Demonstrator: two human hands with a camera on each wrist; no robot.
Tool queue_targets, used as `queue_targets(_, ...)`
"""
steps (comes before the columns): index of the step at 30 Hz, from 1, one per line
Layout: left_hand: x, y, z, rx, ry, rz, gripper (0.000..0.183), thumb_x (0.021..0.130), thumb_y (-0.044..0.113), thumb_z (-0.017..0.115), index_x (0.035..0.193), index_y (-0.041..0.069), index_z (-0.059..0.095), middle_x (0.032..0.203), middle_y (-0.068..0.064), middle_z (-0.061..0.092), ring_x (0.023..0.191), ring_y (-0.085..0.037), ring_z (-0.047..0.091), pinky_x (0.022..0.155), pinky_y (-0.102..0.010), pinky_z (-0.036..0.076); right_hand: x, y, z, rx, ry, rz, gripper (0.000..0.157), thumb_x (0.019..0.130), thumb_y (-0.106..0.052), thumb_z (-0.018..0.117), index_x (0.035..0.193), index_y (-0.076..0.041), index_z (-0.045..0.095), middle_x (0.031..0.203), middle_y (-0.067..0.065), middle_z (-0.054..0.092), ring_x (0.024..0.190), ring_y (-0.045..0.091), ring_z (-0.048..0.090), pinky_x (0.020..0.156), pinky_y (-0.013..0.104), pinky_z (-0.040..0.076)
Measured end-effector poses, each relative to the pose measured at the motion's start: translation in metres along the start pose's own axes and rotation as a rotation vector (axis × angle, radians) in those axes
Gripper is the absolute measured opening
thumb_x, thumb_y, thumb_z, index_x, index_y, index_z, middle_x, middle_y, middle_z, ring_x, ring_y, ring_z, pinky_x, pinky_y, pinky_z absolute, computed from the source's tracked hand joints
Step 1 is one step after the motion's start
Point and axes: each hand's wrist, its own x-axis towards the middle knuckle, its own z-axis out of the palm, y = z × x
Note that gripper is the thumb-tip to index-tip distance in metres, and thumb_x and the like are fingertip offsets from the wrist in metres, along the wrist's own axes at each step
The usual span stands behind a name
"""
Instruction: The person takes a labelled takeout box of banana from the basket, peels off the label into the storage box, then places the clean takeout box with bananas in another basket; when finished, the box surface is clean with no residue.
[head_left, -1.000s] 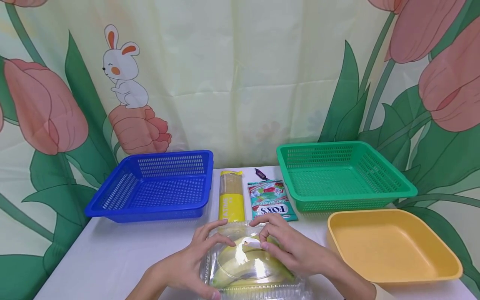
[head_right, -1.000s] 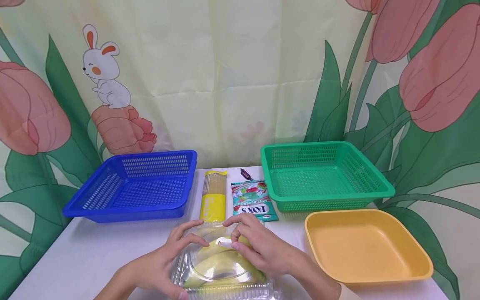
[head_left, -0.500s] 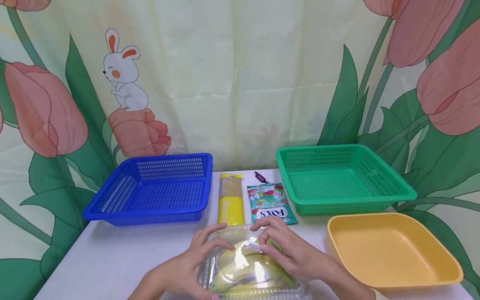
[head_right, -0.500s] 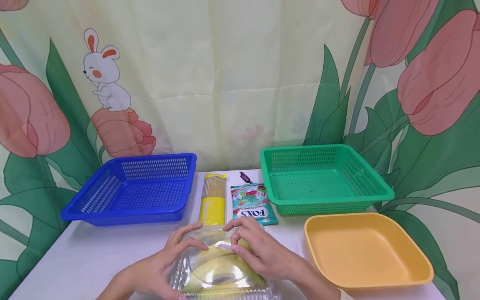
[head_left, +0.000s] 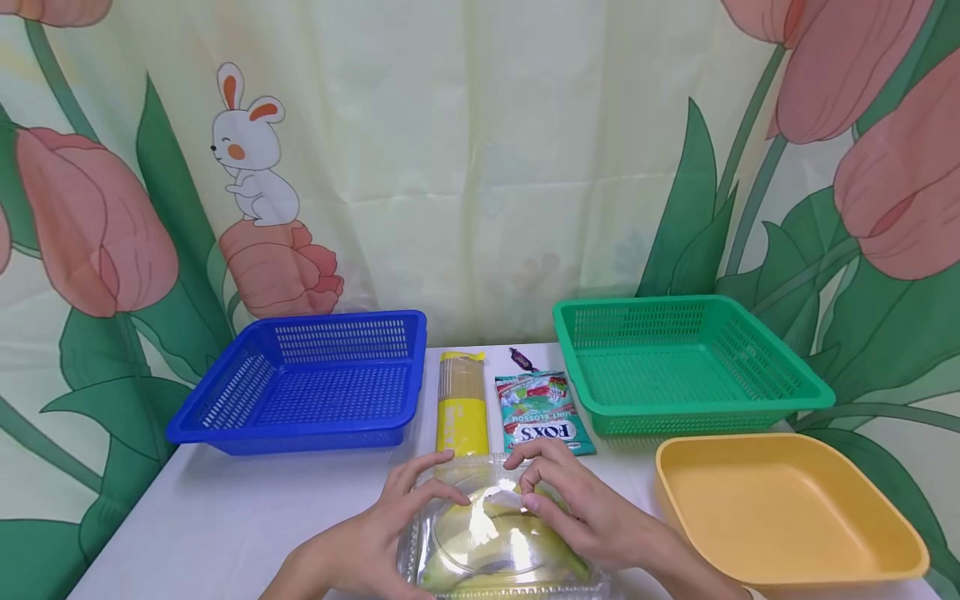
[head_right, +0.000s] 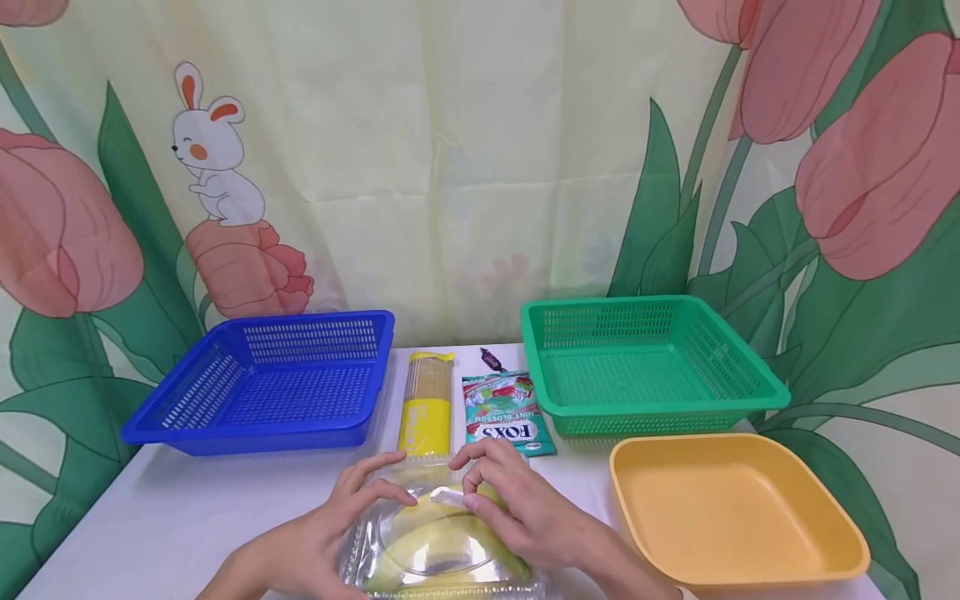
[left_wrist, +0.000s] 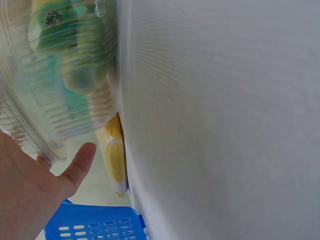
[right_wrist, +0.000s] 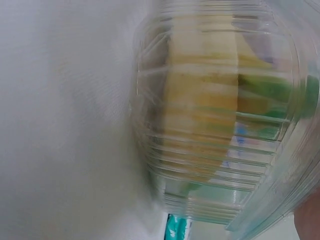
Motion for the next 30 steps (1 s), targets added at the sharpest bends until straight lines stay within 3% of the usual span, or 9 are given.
queue_targets(10, 0.0, -0.0035, 0.0001, -0.038, -0.017, 0.0, 0.084, 0.076, 0.053, 0.087, 0.146, 0.042, 0.043, 0.17, -0.007, 0.009, 0.15, -0.033, 0.009, 0.097, -0.072, 0.039, -0.0005, 0.0031, 0.0033, 0.014, 0.042, -0.022, 0.025, 0.101, 0.001, 0.059, 0.1, -0.023, 0.053, 0.128, 0.002, 0.054, 0.125, 0.017, 0.048, 0.106, 0.028, 0.04)
queue_targets(19, 0.0003, -0.0032, 0.0006, -0.092, -0.059, -0.077, 0.088, 0.072, 0.048, 0.091, 0.145, 0.046, 0.043, 0.171, 0.0, 0.006, 0.151, -0.03, 0.006, 0.102, -0.072, 0.036, -0.0021, 0.0062, 0.0064, 0.027, 0.092, -0.063, 0.028, 0.097, 0.006, 0.061, 0.099, -0.021, 0.054, 0.125, 0.001, 0.055, 0.122, 0.017, 0.049, 0.105, 0.025, 0.038)
queue_targets(22, -0.0007, -0.0042, 0.0013, -0.075, -0.051, -0.068, 0.088, 0.071, 0.05, 0.091, 0.145, 0.046, 0.044, 0.17, -0.001, 0.008, 0.151, -0.031, 0.008, 0.102, -0.071, 0.037, -0.0025, 0.0071, 0.0075, 0.047, 0.104, -0.075, 0.029, 0.096, 0.009, 0.06, 0.099, -0.019, 0.054, 0.124, 0.003, 0.055, 0.121, 0.018, 0.05, 0.104, 0.025, 0.038)
queue_targets(27, -0.0017, -0.0036, 0.0016, -0.057, -0.042, -0.046, 0.085, 0.073, 0.051, 0.089, 0.145, 0.045, 0.046, 0.17, -0.002, 0.009, 0.149, -0.032, 0.011, 0.099, -0.069, 0.039, -0.0046, 0.0081, 0.0032, 0.307, 0.178, -0.041, 0.03, 0.097, 0.02, 0.045, 0.102, -0.009, 0.054, 0.123, 0.011, 0.051, 0.122, 0.02, 0.049, 0.106, 0.021, 0.039)
queue_targets(30, -0.0008, -0.0021, 0.001, -0.079, -0.056, -0.084, 0.085, 0.072, 0.051, 0.09, 0.144, 0.048, 0.046, 0.17, 0.003, 0.007, 0.15, -0.032, 0.008, 0.1, -0.072, 0.037, -0.0062, 0.0083, -0.0007, 0.433, 0.194, -0.021, 0.032, 0.097, 0.024, 0.038, 0.103, -0.004, 0.053, 0.125, 0.013, 0.048, 0.123, 0.019, 0.048, 0.104, 0.02, 0.041)
